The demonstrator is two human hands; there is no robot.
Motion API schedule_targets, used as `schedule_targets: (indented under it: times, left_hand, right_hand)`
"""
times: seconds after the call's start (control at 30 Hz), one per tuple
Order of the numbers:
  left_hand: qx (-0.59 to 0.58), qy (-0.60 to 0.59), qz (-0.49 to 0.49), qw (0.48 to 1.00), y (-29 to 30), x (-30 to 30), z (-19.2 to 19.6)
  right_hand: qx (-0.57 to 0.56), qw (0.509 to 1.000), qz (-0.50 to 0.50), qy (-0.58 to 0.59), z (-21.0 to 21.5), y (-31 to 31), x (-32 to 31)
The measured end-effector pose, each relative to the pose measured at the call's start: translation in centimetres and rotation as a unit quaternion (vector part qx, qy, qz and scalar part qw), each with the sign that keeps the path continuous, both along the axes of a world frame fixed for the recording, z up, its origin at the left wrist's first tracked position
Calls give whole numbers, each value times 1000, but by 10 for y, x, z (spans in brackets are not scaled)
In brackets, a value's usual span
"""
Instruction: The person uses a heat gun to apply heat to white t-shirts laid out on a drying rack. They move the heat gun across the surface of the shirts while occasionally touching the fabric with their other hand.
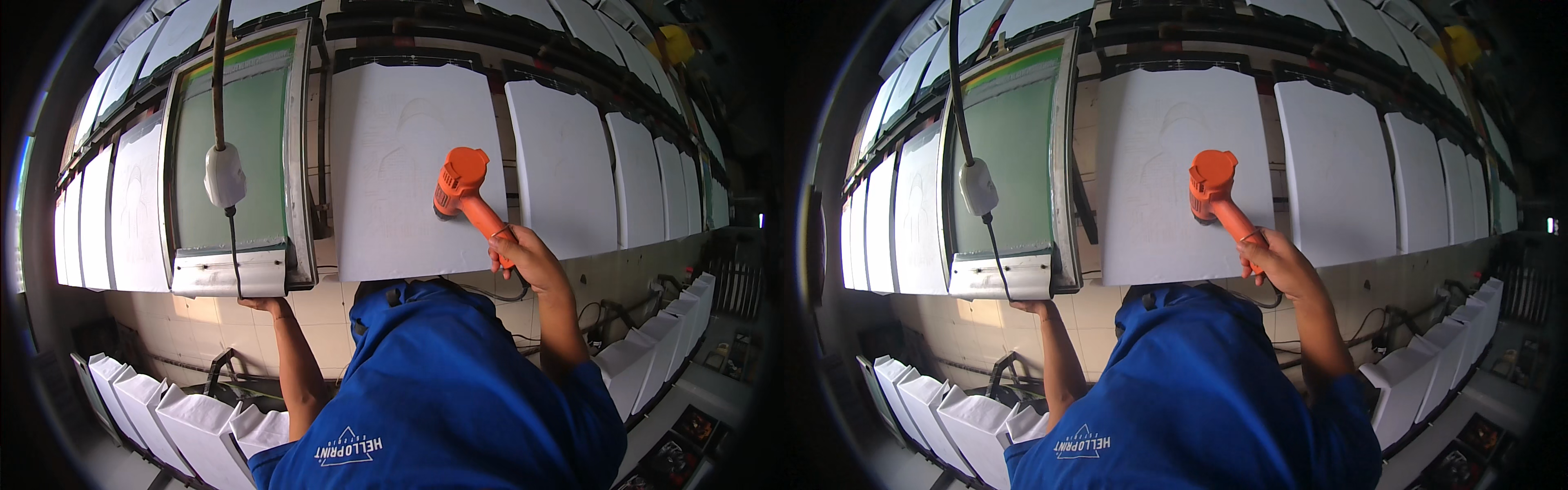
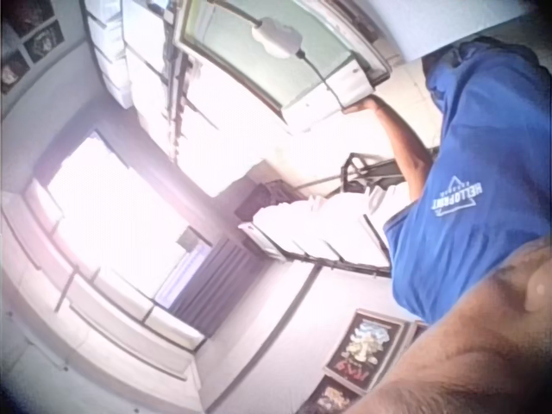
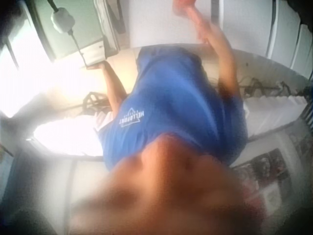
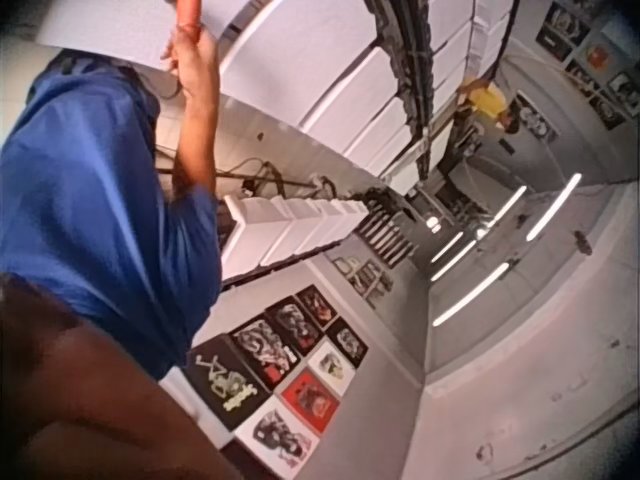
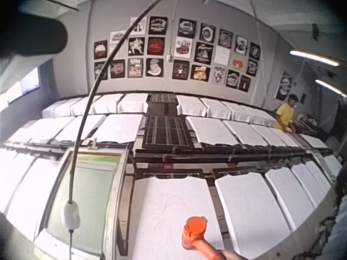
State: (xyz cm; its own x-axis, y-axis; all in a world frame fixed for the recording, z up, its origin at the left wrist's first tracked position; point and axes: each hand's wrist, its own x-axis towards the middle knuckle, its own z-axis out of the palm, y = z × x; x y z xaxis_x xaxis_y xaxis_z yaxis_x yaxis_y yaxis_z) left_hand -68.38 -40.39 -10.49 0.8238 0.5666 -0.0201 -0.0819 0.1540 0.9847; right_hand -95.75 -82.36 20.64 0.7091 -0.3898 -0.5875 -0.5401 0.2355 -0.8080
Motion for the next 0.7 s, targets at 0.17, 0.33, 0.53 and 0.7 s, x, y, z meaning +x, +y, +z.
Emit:
schedule_targets:
  times: [0.17,0.33,0.53,0.7]
  left_hand:
    - [-22,19,4,1000,-11,-3,19]
    - [-41,6,-1,999,-3,-2,11]
    - [-36,1,-24,999,-13,-3,26]
    - [-55,2,-20,998,-10,-2,23]
  right_hand:
    - [-12,1000,-15,-21,-6,-5,4]
    - [22,999,-1,31,8,-9,-20]
    - [-22,997,-53,-43,-12,-15,-10]
    - [8,999,-41,-8,-1,-13,-33]
